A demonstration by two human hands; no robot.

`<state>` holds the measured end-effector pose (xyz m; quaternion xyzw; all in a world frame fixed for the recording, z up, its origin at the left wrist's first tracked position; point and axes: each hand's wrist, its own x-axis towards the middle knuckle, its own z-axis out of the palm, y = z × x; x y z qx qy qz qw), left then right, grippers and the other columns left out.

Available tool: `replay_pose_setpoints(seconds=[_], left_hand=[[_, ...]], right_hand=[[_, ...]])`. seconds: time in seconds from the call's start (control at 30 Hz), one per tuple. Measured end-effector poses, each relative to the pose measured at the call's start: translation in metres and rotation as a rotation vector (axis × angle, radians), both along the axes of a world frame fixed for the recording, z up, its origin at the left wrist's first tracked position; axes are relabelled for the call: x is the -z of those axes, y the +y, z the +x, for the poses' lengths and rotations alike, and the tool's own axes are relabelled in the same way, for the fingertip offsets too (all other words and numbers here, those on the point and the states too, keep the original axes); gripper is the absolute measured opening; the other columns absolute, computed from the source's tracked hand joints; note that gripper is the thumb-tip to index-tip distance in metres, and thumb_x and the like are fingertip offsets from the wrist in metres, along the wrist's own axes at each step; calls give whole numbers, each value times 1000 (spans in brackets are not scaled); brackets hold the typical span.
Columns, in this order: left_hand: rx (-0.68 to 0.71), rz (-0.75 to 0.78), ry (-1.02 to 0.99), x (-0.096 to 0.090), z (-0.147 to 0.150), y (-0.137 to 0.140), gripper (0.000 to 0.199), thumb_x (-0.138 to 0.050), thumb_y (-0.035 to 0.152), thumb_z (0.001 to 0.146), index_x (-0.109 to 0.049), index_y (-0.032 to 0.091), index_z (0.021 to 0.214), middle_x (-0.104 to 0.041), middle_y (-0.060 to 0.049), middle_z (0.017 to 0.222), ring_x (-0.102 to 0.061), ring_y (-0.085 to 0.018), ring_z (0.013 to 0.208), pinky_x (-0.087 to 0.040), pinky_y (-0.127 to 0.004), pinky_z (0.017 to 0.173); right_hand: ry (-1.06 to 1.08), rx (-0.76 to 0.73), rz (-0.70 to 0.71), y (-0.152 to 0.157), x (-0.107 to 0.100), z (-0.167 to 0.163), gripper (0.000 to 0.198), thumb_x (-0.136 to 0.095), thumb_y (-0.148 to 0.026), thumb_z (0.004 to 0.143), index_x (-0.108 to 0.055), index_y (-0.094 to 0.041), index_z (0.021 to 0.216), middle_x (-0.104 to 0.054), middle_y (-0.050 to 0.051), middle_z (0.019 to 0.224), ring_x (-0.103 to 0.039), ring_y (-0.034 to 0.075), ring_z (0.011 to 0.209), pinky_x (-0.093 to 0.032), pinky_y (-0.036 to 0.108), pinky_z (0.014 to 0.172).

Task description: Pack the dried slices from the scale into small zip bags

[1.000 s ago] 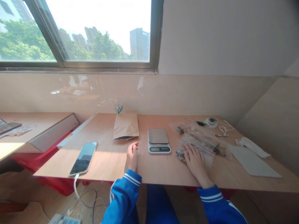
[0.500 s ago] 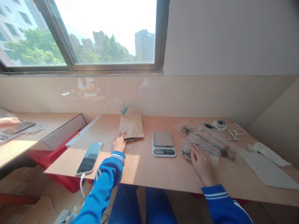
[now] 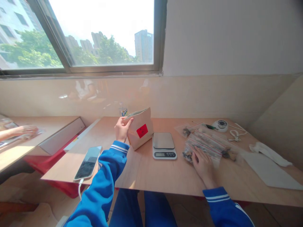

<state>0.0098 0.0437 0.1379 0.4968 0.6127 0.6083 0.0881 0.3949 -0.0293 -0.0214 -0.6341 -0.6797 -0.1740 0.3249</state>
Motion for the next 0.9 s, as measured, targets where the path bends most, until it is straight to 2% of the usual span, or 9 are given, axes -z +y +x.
replay_pose_setpoints(seconds=[0.13,0.23,0.33,0.4,0.53,0.67,0.73,0.8,0.9], left_hand=[[32,-46,9,2,12,1,49,-62,61,73,-61,19,99,-69,-4,82,-65,-19,77,-50,-29,73],[90,-34,31,9,15,1,55,-61,58,77,-53,18,114,-65,-10,109,-61,-24,105,-46,-37,94],[109,64,15,17,17,-3,71,-65,53,75,-37,17,131,-39,-18,142,-38,-27,134,-33,-39,111],[90,108,15,24,19,-10,77,-65,51,76,-29,16,135,-29,-20,146,-28,-28,140,-28,-42,114],[-25,208,71,49,29,-41,71,-65,41,77,-28,17,132,-31,-18,140,-28,-27,138,-23,-47,116],[-173,101,19,101,44,-81,46,-54,34,83,-36,17,121,-40,-15,125,-44,-25,119,-40,-48,102],[-67,-126,39,128,50,-97,29,-46,35,85,-44,17,109,-46,-10,109,-52,-23,102,-45,-50,94],[41,-208,77,145,53,-109,19,-51,30,80,-52,17,93,-50,-7,94,-56,-24,90,-47,-50,87],[183,-312,192,150,55,-118,18,-52,28,77,-60,18,90,-55,-9,93,-57,-28,94,-45,-52,90]], right_hand=[[25,-20,4,1,4,1,40,-35,-29,95,-67,-18,116,-65,11,124,-59,28,115,-44,44,94],[56,-53,41,2,3,2,39,-35,-30,95,-65,-18,118,-65,11,123,-58,27,115,-44,42,94],[93,-49,115,2,-1,2,40,-36,-31,95,-61,-16,122,-64,12,124,-55,27,118,-43,42,95],[118,1,173,1,-4,3,40,-37,-29,94,-59,-13,123,-64,15,123,-54,28,120,-41,43,97],[164,125,243,1,-3,6,39,-39,-20,89,-58,-8,121,-65,19,118,-55,30,116,-39,46,97],[148,138,224,2,2,9,41,-39,-14,82,-60,-8,117,-66,18,111,-59,30,105,-40,45,91],[146,144,207,1,2,8,42,-39,-14,79,-61,-8,115,-67,18,106,-59,30,100,-40,44,89],[157,158,184,-1,-1,7,42,-40,-15,77,-60,-8,114,-67,17,103,-59,30,96,-39,44,87],[187,232,151,-4,-7,3,45,-42,-16,74,-59,-9,115,-66,16,98,-57,31,92,-37,46,84]])
